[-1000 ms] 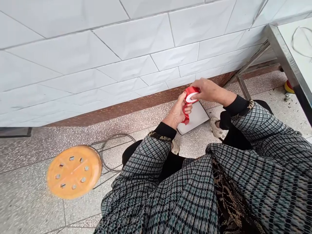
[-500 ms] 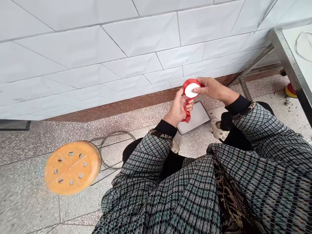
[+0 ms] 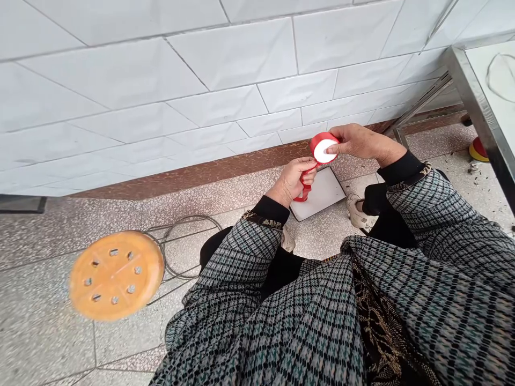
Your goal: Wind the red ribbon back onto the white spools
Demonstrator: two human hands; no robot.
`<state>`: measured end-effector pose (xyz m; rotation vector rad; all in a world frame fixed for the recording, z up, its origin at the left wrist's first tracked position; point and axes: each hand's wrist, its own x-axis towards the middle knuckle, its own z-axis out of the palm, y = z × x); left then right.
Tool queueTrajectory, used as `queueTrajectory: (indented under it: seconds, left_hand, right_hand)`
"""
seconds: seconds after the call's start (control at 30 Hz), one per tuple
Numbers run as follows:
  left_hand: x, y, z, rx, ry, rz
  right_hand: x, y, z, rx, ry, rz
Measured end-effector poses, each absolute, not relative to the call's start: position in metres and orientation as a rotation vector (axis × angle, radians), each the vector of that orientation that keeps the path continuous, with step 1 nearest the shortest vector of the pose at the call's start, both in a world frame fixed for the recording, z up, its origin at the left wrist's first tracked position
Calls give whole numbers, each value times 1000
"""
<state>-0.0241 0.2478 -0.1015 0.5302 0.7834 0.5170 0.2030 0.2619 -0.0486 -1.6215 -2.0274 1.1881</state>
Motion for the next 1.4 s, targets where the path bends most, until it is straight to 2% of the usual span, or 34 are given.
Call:
queueTrajectory:
  seconds: [0.4, 0.67, 0.83, 1.07, 1.4]
  left_hand:
    - [-21, 249, -103, 557, 847, 317]
    - [-13, 242, -129, 586, 896, 318]
    - [-8, 241, -122, 493, 879, 432]
    - [-7, 241, -99, 336, 803, 634]
    - [-9, 239, -95, 311, 746, 693]
  right_hand:
    - [192, 258, -37, -1764, -2639, 907]
    - [177, 249, -49, -1700, -2853, 615]
    - [184, 254, -63, -1585, -2554, 733]
    - [186, 256, -58, -1575, -2107, 911]
    - [176, 254, -68, -1408, -1678, 1322]
